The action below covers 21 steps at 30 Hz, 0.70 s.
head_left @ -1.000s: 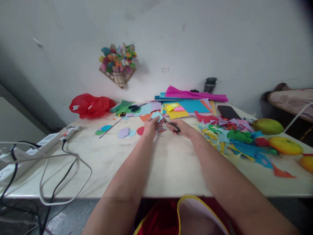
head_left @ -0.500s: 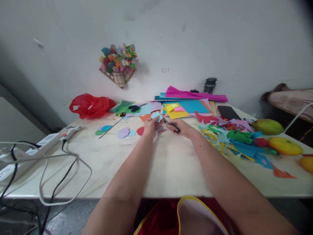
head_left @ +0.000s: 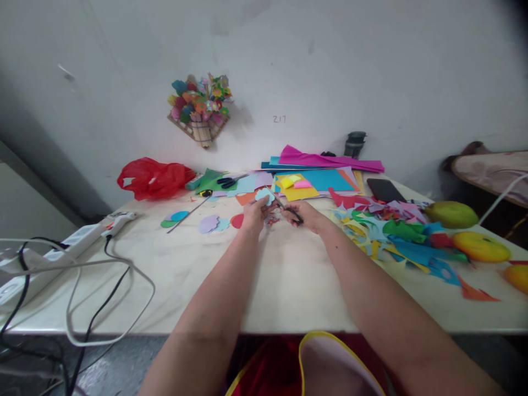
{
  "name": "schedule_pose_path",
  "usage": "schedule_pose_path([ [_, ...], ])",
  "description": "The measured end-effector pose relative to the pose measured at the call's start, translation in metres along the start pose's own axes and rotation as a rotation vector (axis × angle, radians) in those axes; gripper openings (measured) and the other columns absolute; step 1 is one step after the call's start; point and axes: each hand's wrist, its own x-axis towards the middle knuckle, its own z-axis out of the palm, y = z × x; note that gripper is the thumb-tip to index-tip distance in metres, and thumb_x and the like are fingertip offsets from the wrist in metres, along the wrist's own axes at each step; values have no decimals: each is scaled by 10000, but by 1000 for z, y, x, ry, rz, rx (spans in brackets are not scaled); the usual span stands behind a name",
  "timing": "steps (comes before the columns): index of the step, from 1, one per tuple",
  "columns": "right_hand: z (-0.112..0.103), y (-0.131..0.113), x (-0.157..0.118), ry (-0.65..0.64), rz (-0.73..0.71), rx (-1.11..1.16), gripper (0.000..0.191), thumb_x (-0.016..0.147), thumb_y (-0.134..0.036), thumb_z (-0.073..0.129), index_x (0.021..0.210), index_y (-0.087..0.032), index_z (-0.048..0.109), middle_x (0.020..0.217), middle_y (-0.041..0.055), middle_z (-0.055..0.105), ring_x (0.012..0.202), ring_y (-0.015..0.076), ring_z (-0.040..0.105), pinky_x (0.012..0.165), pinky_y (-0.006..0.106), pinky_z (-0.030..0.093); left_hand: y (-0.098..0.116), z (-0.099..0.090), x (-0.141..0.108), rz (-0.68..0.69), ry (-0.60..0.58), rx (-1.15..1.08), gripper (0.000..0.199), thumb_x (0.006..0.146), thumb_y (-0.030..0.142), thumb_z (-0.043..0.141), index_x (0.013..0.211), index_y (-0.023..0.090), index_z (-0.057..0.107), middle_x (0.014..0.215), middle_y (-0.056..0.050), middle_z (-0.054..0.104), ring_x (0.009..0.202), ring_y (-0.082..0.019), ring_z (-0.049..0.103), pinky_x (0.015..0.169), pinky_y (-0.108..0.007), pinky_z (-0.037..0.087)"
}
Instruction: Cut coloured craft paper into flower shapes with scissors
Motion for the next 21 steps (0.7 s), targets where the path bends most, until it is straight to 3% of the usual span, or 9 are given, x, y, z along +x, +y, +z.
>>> schedule_pose_path([
  [6,1,-2,-1,-3,-22,-6,278,649,-365,734,630,-176,532,465,-42,489,391,68,400,387,214,274,0,1,0,-2,6,11,126,675,144,717,778,117,650,734,-75,697,677,-176,688,736,-326,571],
  [21,1,2,1,10,-4,3,233,653,-339,734,738,-162,608,477,-35,529,382,78,419,377,210,298,0,1,0,5,5,27,97,679,156,693,760,123,651,718,-68,693,689,-172,688,733,-308,573],
])
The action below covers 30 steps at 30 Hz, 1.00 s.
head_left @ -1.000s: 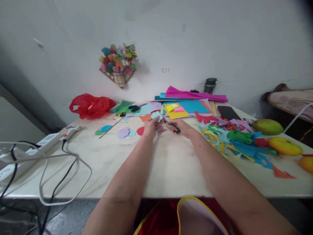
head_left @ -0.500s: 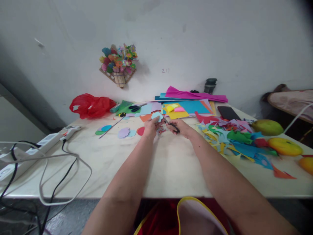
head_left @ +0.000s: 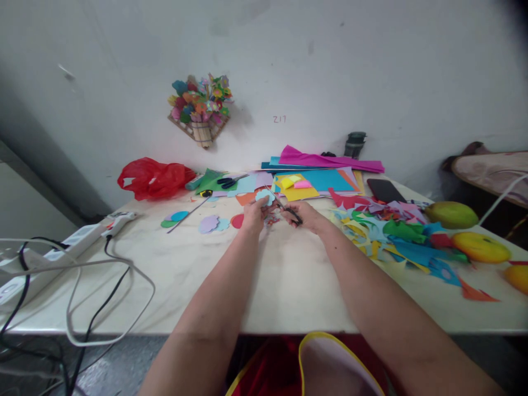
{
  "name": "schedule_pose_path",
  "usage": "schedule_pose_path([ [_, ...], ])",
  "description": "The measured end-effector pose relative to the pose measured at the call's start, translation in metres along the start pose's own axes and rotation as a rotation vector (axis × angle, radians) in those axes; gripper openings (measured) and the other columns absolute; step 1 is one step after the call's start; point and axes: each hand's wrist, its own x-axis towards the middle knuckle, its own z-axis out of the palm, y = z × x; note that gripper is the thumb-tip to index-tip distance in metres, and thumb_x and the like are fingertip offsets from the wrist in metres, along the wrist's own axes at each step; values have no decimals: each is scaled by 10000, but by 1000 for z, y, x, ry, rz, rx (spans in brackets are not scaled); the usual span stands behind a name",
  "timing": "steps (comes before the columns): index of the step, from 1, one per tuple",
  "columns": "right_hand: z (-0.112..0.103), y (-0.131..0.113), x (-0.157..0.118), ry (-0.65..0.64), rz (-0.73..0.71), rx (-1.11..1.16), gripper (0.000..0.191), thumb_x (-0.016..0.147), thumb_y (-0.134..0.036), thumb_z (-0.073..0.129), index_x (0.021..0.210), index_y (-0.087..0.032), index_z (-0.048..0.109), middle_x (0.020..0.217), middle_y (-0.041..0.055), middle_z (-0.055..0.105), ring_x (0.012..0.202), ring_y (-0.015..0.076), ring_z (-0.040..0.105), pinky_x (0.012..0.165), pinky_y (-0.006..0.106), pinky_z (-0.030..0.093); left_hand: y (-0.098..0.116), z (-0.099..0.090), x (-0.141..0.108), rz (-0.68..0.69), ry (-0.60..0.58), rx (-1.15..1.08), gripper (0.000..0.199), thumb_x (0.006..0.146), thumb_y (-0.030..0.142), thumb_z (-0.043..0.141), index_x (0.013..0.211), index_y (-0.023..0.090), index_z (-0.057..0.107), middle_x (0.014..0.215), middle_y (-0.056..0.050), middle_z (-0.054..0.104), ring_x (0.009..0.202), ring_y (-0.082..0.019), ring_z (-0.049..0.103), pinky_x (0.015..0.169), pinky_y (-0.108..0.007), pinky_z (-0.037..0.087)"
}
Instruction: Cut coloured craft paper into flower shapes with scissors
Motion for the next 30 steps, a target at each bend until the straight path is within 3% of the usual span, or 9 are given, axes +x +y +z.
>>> schedule_pose_path([
  [30,3,1,3,64,-45,8,268,607,-316,779,755,-170,610,469,-42,527,370,84,432,368,214,334,-1,1,-2,7,-22,9,145,668,178,733,773,123,648,736,-66,695,713,-171,690,748,-302,558],
])
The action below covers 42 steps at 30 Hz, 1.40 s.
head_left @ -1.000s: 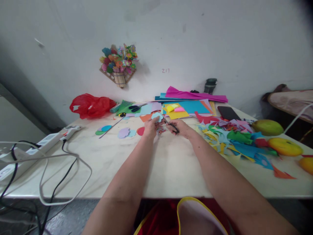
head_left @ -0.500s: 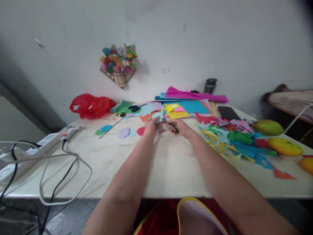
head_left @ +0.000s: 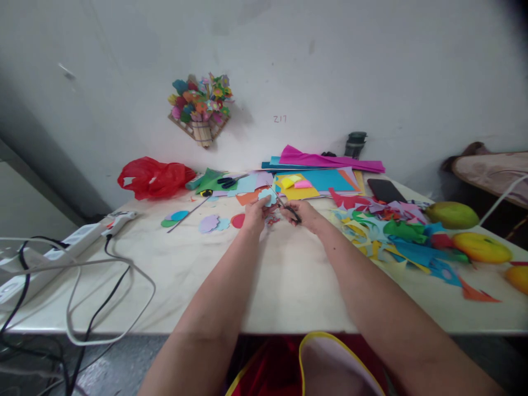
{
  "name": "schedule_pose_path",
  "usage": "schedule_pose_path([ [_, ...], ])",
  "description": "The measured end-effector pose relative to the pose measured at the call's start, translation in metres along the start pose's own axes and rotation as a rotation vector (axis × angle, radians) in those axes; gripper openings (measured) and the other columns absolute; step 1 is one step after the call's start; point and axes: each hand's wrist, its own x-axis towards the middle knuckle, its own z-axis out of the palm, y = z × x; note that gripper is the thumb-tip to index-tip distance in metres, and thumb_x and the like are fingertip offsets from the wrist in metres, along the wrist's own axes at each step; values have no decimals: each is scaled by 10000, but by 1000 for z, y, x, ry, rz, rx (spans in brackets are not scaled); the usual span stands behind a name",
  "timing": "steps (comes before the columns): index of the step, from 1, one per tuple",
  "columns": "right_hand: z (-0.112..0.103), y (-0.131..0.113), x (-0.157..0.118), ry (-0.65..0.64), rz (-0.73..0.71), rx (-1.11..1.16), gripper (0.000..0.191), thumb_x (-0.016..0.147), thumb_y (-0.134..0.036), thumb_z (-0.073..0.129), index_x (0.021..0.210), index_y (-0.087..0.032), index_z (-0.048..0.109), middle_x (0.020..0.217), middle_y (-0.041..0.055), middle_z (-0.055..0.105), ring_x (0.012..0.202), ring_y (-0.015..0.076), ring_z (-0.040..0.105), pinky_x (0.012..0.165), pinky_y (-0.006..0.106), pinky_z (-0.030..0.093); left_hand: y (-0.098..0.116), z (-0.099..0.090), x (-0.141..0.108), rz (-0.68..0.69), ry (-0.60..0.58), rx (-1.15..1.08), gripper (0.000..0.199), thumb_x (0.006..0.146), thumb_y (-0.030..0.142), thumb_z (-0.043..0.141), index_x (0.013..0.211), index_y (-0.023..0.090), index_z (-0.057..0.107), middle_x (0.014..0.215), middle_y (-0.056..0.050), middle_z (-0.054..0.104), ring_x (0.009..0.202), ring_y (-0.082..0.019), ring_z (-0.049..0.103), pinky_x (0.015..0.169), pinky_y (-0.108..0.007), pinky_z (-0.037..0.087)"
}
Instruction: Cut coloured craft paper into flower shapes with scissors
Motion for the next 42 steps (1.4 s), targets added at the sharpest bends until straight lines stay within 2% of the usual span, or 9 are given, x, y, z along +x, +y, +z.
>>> schedule_pose_path([
  [5,2,1,0,6,8,23,253,645,-352,751,751,-174,606,474,-37,530,367,83,425,368,218,336,0,1,-1,-26,21,-2,182,663,193,765,775,130,636,710,-57,684,735,-187,700,730,-297,558],
  [12,2,0,0,20,-11,-5,278,601,-331,787,742,-172,608,469,-40,521,377,84,423,368,221,326,-3,-3,1,-20,-32,46,246,648,240,795,809,147,633,727,-60,696,780,-200,712,711,-276,558],
  [16,2,-1,-1,8,-9,1,285,597,-337,787,739,-168,606,464,-46,511,375,80,416,371,218,322,1,-3,-1,-7,-45,86,309,613,251,818,827,162,614,728,-46,703,736,-188,711,660,-255,555],
  [22,2,-5,-3,-4,18,0,264,627,-353,761,693,-171,581,465,-38,508,385,80,407,374,216,305,5,-3,-2,-16,-30,105,262,648,294,790,785,156,616,721,-66,696,740,-202,708,656,-272,553],
  [29,3,-12,-9,-39,43,64,287,610,-360,765,690,-177,560,488,-41,514,412,80,429,401,215,317,1,-6,4,18,-27,98,253,580,236,814,716,128,630,664,-38,667,588,-136,644,629,-262,539],
  [34,3,-17,-14,-51,58,87,294,611,-381,741,655,-179,532,497,-40,518,415,77,434,411,216,300,4,-4,0,19,-78,119,299,547,264,844,695,120,628,650,-30,657,574,-129,633,645,-281,547],
  [42,2,-14,-11,-67,41,61,297,582,-373,750,647,-183,531,478,-46,511,401,76,422,408,221,288,6,-3,-3,37,-119,122,406,471,349,879,719,134,640,667,-28,662,619,-140,640,653,-287,560],
])
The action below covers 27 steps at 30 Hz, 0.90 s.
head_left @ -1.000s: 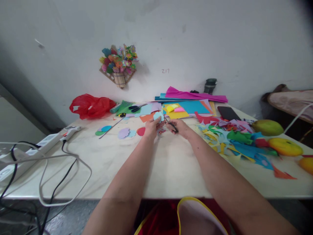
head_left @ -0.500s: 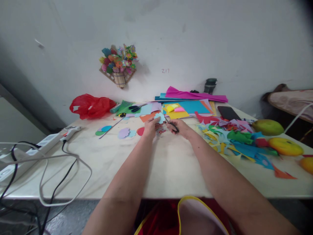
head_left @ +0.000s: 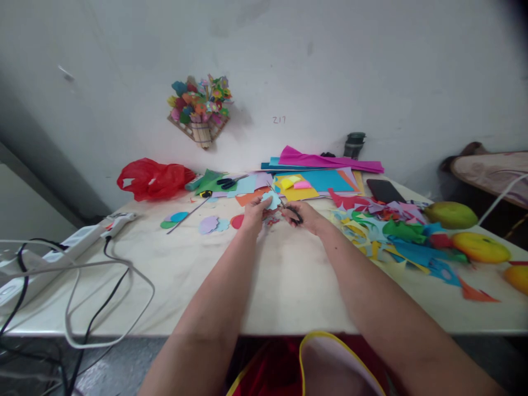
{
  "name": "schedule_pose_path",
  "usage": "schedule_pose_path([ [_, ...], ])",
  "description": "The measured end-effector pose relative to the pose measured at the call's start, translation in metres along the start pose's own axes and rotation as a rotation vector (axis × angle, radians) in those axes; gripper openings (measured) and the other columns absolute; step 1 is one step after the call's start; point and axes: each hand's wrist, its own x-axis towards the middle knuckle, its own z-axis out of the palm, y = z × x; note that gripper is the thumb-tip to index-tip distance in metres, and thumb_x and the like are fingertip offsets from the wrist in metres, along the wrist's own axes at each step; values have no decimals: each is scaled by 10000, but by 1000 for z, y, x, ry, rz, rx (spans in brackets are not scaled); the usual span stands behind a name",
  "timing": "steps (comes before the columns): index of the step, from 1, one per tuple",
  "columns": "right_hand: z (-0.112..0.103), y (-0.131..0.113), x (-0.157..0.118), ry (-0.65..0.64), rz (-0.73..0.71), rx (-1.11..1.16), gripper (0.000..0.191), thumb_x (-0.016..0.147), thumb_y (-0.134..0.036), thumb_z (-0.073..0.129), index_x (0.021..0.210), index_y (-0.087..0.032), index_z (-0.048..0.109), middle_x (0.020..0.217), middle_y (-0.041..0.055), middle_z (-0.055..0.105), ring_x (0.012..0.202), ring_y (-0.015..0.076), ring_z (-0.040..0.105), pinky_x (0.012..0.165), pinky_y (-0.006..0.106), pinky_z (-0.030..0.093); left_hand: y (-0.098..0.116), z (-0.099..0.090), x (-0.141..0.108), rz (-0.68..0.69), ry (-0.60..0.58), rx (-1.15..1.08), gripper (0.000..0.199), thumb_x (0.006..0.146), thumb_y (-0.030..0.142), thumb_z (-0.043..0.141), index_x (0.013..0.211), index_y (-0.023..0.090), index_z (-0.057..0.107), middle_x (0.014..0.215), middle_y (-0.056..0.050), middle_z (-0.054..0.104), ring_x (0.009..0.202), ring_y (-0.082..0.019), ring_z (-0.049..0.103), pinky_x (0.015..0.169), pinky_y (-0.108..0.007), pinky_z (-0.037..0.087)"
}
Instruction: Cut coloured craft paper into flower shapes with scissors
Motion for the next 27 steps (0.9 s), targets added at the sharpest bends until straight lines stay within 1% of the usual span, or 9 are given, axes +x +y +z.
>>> schedule_pose_path([
  [3,0,-1,-1,-2,-5,4,306,581,-375,760,666,-180,540,484,-48,515,410,76,428,411,218,296,-3,-3,3,17,29,11,408,459,377,875,668,139,618,632,-18,641,585,-130,616,596,-264,537],
  [7,0,-2,-2,0,-4,23,313,620,-400,749,693,-175,545,505,-37,530,428,80,446,420,217,315,-5,-4,4,37,71,24,382,453,360,870,645,141,622,601,-9,625,541,-110,581,538,-231,492],
  [10,0,-3,-3,-8,9,-13,310,650,-408,735,705,-172,541,534,-28,549,428,78,458,413,213,301,-4,-3,3,37,57,13,374,442,341,871,650,134,639,598,-12,625,535,-105,575,524,-222,479],
  [16,-1,-4,-4,-15,1,-38,292,649,-409,700,701,-177,531,552,-11,573,426,90,483,372,210,207,-3,-1,2,11,34,-22,351,452,298,870,645,133,627,593,-16,634,525,-110,582,516,-228,479],
  [20,-1,-5,-4,-17,-19,-44,250,642,-373,685,699,-177,541,549,-8,582,432,92,491,372,209,208,-4,-2,3,-4,22,-23,319,479,266,859,641,128,622,591,-19,634,524,-110,588,514,-227,479],
  [27,-1,-3,-3,-9,-15,-48,235,639,-364,674,700,-176,547,538,-11,584,424,94,495,365,205,215,-5,-1,3,-2,4,-37,311,461,252,857,614,134,614,578,-16,630,518,-105,572,499,-220,462],
])
